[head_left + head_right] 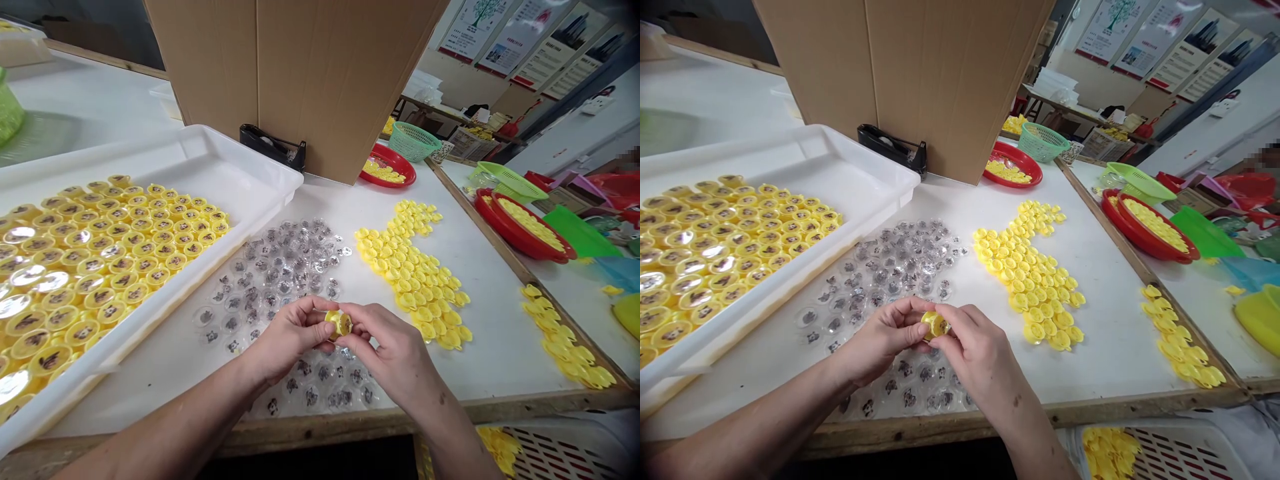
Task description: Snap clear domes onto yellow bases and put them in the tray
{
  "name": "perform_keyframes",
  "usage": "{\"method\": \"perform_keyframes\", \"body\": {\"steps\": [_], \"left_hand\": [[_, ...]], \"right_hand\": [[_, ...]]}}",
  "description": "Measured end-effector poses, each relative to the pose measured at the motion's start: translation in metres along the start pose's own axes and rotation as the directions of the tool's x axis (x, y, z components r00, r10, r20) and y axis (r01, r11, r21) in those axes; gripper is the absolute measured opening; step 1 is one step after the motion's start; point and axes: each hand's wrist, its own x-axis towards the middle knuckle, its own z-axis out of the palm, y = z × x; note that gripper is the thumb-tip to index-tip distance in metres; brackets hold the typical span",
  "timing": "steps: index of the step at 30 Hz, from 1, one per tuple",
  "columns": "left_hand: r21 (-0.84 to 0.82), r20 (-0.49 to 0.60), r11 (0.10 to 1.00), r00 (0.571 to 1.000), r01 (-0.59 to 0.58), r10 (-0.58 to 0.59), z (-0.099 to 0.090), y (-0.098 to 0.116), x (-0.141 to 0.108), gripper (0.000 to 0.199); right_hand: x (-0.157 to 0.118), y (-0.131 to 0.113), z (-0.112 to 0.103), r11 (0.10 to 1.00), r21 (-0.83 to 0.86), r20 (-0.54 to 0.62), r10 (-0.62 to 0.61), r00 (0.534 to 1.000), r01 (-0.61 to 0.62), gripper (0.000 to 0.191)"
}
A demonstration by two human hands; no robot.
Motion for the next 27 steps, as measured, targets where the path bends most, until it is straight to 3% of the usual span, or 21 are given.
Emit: {"method": "perform_keyframes", "body": {"steps": [7,13,19,21,24,27], "left_hand": [[0.068,-0.026,0.995,0.996,-0.078,0.08,0.006,-0.002,-0.003,0.031],[0.057,-0.012,0.997,0.999,-0.047,0.048,0.01,0.0,-0.009,0.033],[0.097,-0.005,0.994,0.999,-0.047,0.048,0.011,0.005,-0.008,0.042],[0.147,-0.023,0.987,0.997,-0.068,0.072,0.011,0.005,-0.007,0.036],[0.225,-0.011,0.969,0.995,-0.098,0.103,0.01,0.006,-0.005,0.027],[0.309,-0.006,0.943,0.991,-0.127,0.135,0.007,0.007,-0.004,0.024]], "right_hand": [[0.001,-0.004,0.003,1.0,-0.014,-0.046,-0.009,0.999,0.008,0.024],[-0.001,-0.008,0.006,0.988,-0.145,-0.077,-0.07,0.995,0.058,0.013],[-0.004,-0.009,0.021,0.974,-0.215,-0.137,-0.096,0.986,0.065,0.017],[-0.005,-0.007,0.024,0.989,-0.138,-0.159,-0.07,0.985,0.048,0.014],[-0.005,0.0,0.021,0.994,0.107,-0.165,0.051,0.985,-0.034,0.017],[-0.004,0.009,0.018,0.931,0.331,-0.062,0.184,0.981,-0.154,0.023]]}}
